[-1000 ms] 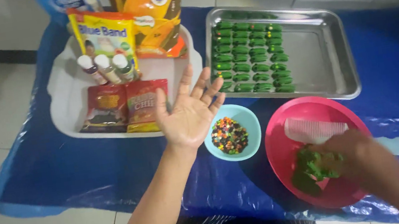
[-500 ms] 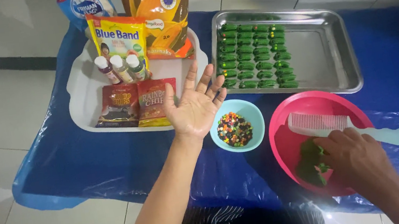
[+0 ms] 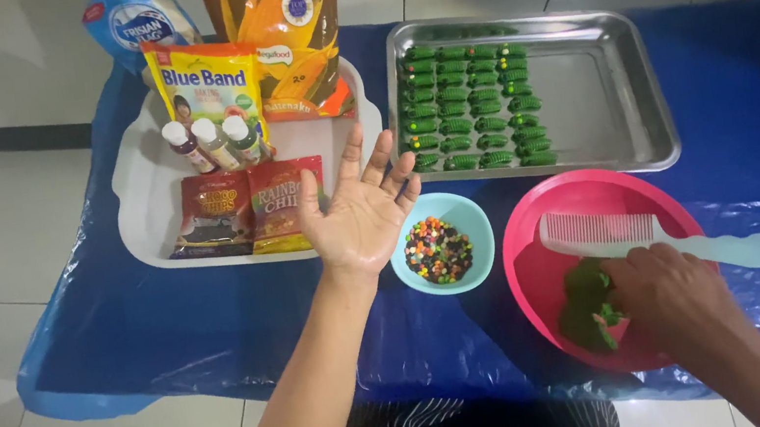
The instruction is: Shape green dough into caterpillar-shaped cookies using a comb for texture and place them on a tray
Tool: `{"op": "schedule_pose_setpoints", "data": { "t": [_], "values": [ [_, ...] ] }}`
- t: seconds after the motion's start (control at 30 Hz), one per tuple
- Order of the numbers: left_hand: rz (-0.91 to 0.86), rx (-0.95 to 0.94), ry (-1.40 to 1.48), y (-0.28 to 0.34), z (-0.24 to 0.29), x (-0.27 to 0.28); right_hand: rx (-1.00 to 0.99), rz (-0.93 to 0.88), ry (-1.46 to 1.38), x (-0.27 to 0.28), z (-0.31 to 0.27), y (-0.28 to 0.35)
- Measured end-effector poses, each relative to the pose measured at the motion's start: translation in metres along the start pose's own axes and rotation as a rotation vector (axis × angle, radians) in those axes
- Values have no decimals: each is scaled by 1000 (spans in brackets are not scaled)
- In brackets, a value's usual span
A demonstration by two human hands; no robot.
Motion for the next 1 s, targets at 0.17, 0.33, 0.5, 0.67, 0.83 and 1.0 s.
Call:
{"op": "schedule_pose_setpoints", "data": {
  "t": [0.17,0.33,0.5,0.67,0.83,1.0],
  "values": [
    [-21,5,-4,0,-1,1,4,-71,-56,32,-17,5],
    [-12,-4,-8,0,-1,2,-9,56,-30,7,0,7],
    [-36,11,-2,0,-4,2,-90,71,156,-3,16,9],
    [11,4,-14,0,-5,0,-99,40,66,17,7,9],
    [-7,1,4,-2,-2,4,-130,-33,144,-21,25,-3],
    [-18,2,-6,0,-4,0,-117,126,-143,5,30,4]
  ]
}}
Point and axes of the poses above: each hand's wrist, its own y-axis away from the middle knuckle, its own x-axis out of the back of the hand, z = x × y, the point moved 10 cm from there along -y, towards the middle knuckle, and after that the axes turned 3 degrees about z, right-handed, at the moved point
